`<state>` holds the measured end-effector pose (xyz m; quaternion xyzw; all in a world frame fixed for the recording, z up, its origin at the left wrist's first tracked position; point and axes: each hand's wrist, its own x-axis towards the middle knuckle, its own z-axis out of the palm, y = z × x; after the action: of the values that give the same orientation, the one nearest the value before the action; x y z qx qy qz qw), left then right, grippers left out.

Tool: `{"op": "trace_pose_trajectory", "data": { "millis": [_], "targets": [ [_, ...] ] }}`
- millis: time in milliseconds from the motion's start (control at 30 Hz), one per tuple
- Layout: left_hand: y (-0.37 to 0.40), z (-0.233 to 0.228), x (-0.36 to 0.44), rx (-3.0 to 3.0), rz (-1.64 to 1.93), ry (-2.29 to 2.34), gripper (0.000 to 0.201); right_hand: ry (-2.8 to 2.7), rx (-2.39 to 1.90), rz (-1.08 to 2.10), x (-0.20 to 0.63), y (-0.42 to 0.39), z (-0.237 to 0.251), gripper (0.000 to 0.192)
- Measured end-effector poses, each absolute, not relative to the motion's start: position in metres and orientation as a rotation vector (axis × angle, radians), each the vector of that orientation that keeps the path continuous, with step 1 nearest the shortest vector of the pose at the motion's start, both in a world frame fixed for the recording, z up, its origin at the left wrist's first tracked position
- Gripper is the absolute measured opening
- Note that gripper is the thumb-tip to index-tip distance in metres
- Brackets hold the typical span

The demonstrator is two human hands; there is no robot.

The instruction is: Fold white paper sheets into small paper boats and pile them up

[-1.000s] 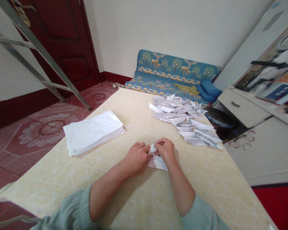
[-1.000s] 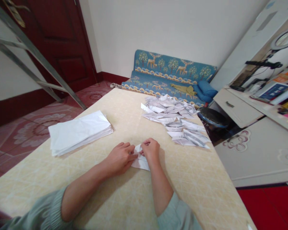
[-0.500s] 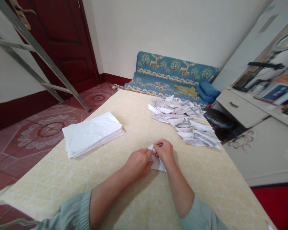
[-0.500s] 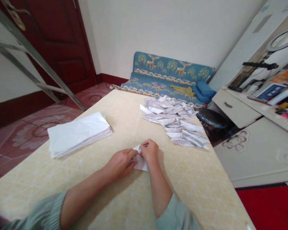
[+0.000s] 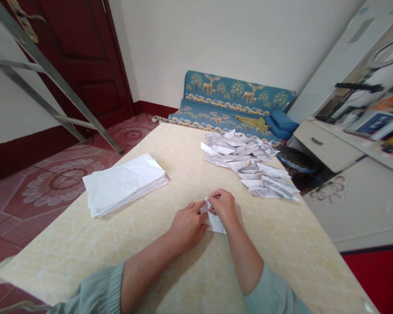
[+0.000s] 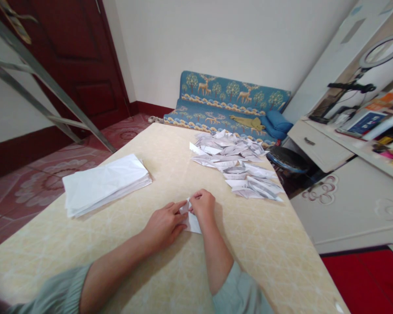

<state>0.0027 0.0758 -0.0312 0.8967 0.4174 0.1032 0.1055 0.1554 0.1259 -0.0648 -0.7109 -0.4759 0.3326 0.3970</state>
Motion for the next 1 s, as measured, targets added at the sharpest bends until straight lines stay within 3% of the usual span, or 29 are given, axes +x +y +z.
{"op": "trace_pose_trajectory", "data": {
  "millis": [300, 500, 633, 867, 1000],
  "targets": [
    [0.0769, -0.0244, 0.0043, 2.623, 0.266, 1.212, 0.027, -1.219, -1.837, 0.844, 0.1542, 0.1276, -0.0588, 0.006],
    [0.0767, -0.0263, 0.0037, 2.637, 0.292, 1.197, 0.025, -1.366, -1.849, 0.791, 0.1542, 0.1270, -0.0585, 0.019],
    [0.0770, -0.0269, 0.0034, 2.611, 0.315, 1.193, 0.024, -1.410, -1.914, 0.620, 0.1526, 0.1332, -0.0580, 0.015],
    [0.0772, -0.0276, 0.0022, 2.592, 0.338, 1.186, 0.021, -1.506, -1.829, 0.746, 0.1578, 0.1330, -0.0582, 0.017],
    [0.0786, -0.0289, -0.0007, 2.561, 0.387, 1.160, 0.024, -1.615, -1.791, 0.534, 0.1567, 0.1281, -0.0566, 0.010]
  ]
}}
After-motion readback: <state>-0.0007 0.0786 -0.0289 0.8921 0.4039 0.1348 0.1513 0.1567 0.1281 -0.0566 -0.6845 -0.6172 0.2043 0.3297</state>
